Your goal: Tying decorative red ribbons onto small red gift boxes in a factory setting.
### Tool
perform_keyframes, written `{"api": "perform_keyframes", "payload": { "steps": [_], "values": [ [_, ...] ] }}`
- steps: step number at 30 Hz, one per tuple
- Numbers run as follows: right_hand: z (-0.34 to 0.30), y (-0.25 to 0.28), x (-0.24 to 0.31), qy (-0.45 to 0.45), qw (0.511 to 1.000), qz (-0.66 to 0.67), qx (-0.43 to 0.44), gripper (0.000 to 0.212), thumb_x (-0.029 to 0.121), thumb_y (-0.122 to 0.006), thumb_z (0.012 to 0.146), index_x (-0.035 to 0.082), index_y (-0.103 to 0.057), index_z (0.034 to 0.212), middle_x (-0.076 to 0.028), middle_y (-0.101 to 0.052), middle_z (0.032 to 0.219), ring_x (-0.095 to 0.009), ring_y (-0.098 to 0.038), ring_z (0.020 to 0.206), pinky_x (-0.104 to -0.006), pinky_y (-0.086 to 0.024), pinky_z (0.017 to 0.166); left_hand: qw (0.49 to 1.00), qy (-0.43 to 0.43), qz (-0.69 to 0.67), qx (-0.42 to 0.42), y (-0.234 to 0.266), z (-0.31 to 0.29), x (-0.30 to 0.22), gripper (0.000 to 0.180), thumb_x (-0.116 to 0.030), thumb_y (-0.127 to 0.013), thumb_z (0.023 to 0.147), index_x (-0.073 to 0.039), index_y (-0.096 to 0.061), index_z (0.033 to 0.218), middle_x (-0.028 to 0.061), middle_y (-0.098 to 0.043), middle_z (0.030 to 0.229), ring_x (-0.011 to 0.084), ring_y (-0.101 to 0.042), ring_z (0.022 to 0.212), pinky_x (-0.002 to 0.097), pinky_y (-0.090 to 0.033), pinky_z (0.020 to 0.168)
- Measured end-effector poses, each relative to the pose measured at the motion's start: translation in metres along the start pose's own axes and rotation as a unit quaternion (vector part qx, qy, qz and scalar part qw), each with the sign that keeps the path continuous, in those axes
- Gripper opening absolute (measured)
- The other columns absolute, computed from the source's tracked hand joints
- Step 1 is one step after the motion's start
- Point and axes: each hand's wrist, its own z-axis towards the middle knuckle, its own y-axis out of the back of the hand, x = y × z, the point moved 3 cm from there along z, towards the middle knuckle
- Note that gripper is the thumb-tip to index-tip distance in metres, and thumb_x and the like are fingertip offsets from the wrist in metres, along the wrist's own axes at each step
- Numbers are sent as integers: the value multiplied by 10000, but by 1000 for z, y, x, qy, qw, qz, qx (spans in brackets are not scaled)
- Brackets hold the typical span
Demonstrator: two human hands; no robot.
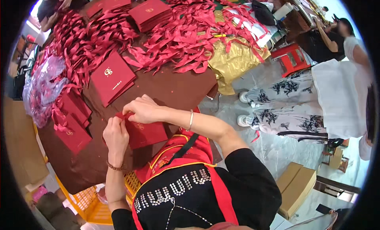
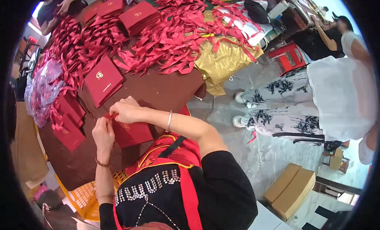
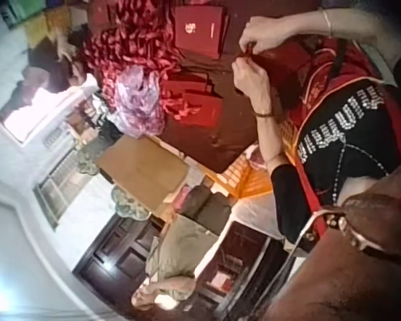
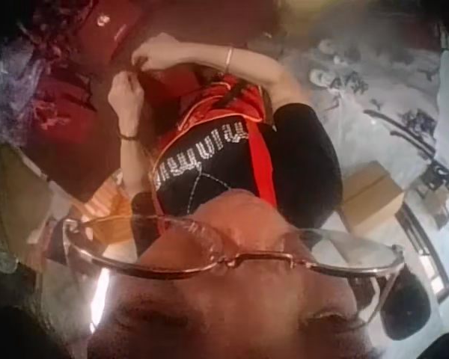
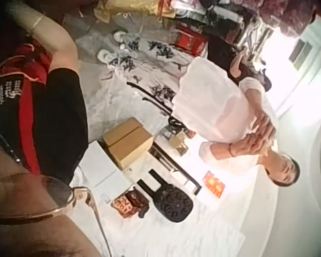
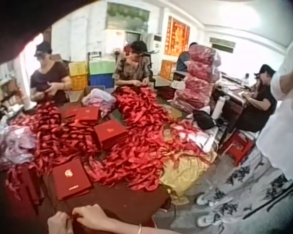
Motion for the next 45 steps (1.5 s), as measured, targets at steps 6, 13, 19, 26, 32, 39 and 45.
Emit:
{"api": "perform_keyframes", "payload": {
  "steps": [6, 13, 19, 26, 32, 39, 45],
  "values": [
    [3, -1, -3, 0, 999, 42, 24, 240, 152, -595, 712, 106, -688, 928, -105, -689, 866, -296, -646, 852, -431, -469, 750, 984, -111, 135, 33, -6, 5, -9, 63, -49, -555, 794, -41, -493, 790, 123, -484, 739, 299, -537, 679, 390, -462, 585],
    [0, 9, -15, -14, 998, 50, 31, 250, 168, -610, 720, 127, -684, 956, -113, -685, 910, -300, -641, 880, -441, -468, 760, 992, 7, -107, 63, -8, 19, 6, 83, -26, -636, 762, -36, -553, 760, 127, -531, 787, 280, -536, 665, 367, -435, 561],
    [-9, 12, -12, 54, 997, 26, 46, 217, 182, -636, 720, 128, -658, 930, -96, -681, 847, -302, -639, 851, -446, -468, 735, 993, -108, -40, -11, 7, 25, -11, 186, -20, -728, 621, -14, -561, 704, 100, -537, 863, 271, -517, 876, 360, -418, 753],
    [-7, 14, -1, 55, 998, 7, 16, 117, 119, -582, 749, 110, -627, 856, -76, -672, 778, -272, -638, 762, -422, -404, 698, 971, -35, -222, 79, 4, 29, 0, 163, -22, -726, 656, -26, -586, 739, 68, -569, 842, 234, -506, 846, 336, -420, 752],
    [-12, 25, -2, 37, 999, -7, 2, 126, 94, -573, 746, 105, -616, 864, -98, -651, 702, -280, -623, 716, -406, -343, 729, 949, 95, -271, 133, 1, 41, 20, 64, -45, -576, 836, 7, -612, 830, 99, -631, 793, 225, -593, 773, 308, -461, 691],
    [-8, 6, 17, 110, 990, -77, -31, 59, 43, -551, 710, 101, -545, 715, -84, -580, 592, -267, -563, 594, -394, -301, 699, 954, -37, -142, 262, 11, 58, 7, 168, 24, -507, 833, 2, -599, 972, 145, -656, 751, 203, -635, 604, 329, -495, 589],
    [-8, 2, 25, 175, 978, -91, -71, 63, 50, -556, 703, 102, -521, 697, -66, -519, 540, -263, -531, 563, -388, -302, 698, 768, 189, -458, 405, 17, 60, 10, 460, 98, -504, 795, 5, -421, 1238, 60, -607, 1013, 97, -570, 929, 238, -457, 788]
  ]
}}
